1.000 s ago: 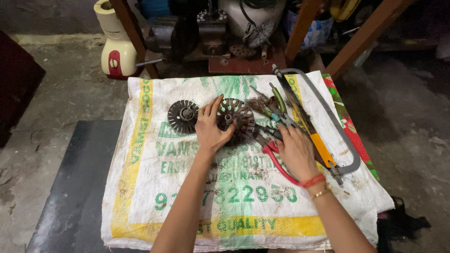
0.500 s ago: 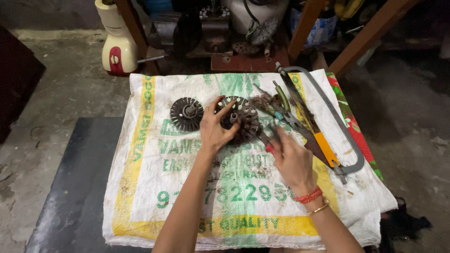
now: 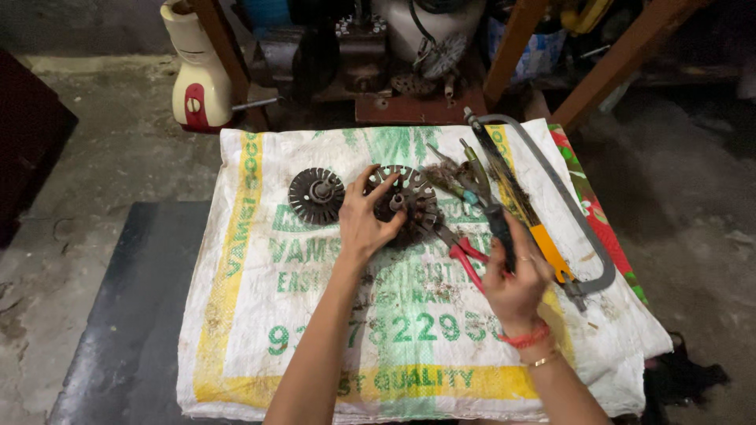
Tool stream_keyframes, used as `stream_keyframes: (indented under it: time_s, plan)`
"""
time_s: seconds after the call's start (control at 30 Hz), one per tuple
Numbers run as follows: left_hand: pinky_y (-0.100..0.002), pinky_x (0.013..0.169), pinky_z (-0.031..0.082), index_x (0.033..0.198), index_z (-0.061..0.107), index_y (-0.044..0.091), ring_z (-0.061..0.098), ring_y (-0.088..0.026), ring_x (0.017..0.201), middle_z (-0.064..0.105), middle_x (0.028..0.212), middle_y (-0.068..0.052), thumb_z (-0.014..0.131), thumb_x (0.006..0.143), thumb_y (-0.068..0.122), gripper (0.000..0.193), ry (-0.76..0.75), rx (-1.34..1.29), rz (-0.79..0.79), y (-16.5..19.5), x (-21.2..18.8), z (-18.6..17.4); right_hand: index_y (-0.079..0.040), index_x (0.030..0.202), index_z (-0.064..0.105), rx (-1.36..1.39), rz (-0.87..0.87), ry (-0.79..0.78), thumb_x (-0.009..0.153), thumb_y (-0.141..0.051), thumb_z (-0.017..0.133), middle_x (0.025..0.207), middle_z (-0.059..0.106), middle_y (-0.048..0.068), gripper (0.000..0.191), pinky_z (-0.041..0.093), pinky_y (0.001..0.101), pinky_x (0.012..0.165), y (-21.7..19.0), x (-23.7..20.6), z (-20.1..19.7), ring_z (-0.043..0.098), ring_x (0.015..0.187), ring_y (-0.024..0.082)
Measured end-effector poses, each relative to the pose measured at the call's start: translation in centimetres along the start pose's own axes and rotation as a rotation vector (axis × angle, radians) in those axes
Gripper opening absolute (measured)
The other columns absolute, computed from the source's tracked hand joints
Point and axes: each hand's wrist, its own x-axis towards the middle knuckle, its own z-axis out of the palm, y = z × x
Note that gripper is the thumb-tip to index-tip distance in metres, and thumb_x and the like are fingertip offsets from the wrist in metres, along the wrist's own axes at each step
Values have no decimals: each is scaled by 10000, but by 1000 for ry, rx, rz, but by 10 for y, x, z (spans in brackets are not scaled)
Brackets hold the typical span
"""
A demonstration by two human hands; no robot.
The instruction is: The person dismantles a small electric motor armature on a sack on the floor. They grip the rotor between their legs, use pliers to pull windings and parts from the slots, and use a hacksaw to cut through the windings, then continue extracting pieces with pliers.
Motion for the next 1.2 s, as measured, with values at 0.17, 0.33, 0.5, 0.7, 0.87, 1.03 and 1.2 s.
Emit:
stream_keyframes:
  time_s: [0.17,0.33,0.5,0.7,0.87,1.03,1.2]
  plan:
    - [-503,1044,466,1323,710,229,537,-388,1290,528,1463,-161,738,728,420,626,-13,61,5,-4,3,4,-151,1257,713,-267,284,-588,975,-291,639,928,734,163,324,562,438,736,7,7,3,712,803,347]
    - [-497,1068,477,1323,713,232,542,-382,1300,525,1475,-159,722,714,422,638,-15,31,-9,-4,1,3,-135,1300,701,-320,238,-358,955,-266,668,1166,662,185,371,507,476,932,47,2,-30,624,1090,372]
    - [-486,1078,483,1320,714,221,555,-369,1280,539,1464,-155,751,705,383,638,-5,19,0,-2,1,-1,22,1223,695,-796,400,-513,925,-352,755,1260,619,265,483,476,498,980,131,6,-68,577,1173,437]
    - [-455,1038,515,1367,657,158,610,-368,1242,593,1408,-169,812,708,333,699,85,-101,7,8,3,-8,-17,1137,738,-786,624,-729,901,-250,706,1188,701,230,333,535,536,931,179,11,-78,677,1088,446]
    - [-419,1023,539,1385,621,125,655,-326,1204,638,1345,-155,867,646,313,801,94,-212,-25,16,8,-16,3,1173,721,-613,750,-796,909,-260,736,1122,733,253,373,561,484,892,190,36,-86,710,1031,398]
    - [-414,942,568,1441,522,99,712,-289,1041,680,1236,-185,866,611,296,920,84,-390,-159,11,8,-15,39,1259,663,-376,768,-603,957,-183,674,1002,769,194,375,557,421,781,165,37,-98,737,873,284]
    - [-434,833,590,1505,562,158,644,-396,790,750,953,-240,446,1039,229,486,-98,-245,-536,-6,9,-1,13,1234,728,-32,894,-414,1064,-141,621,803,674,133,253,434,347,536,126,38,-76,556,594,152]
